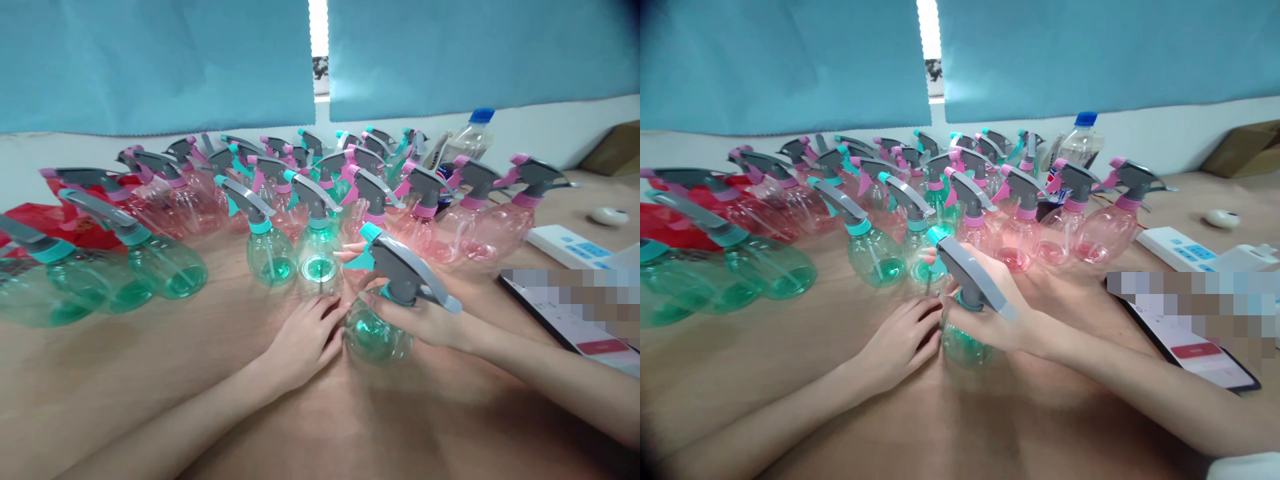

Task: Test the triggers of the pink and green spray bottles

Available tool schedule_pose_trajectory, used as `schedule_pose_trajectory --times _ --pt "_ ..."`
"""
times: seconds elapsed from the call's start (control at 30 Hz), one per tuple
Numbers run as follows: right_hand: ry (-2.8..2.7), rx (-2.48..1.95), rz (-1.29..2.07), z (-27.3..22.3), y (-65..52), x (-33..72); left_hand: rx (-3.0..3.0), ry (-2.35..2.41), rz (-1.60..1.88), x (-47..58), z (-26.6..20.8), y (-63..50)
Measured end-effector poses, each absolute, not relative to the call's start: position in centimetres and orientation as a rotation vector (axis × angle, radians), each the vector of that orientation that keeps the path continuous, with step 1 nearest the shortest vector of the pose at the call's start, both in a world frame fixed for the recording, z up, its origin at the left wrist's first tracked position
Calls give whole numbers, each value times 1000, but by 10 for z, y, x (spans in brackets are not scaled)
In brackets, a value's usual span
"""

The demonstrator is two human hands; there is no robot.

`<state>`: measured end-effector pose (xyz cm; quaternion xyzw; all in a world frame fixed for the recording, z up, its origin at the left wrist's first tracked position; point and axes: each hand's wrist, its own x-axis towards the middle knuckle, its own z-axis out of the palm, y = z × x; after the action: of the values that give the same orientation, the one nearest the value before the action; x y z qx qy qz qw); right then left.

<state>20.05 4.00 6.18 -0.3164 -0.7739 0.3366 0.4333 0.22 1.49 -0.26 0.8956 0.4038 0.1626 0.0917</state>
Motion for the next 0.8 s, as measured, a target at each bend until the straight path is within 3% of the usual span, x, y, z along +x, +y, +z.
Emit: schedule_pose_trajectory --times 0.8 --pt "-1952 -898 785 59 38 204 2673 1195 469 3 -2 15"
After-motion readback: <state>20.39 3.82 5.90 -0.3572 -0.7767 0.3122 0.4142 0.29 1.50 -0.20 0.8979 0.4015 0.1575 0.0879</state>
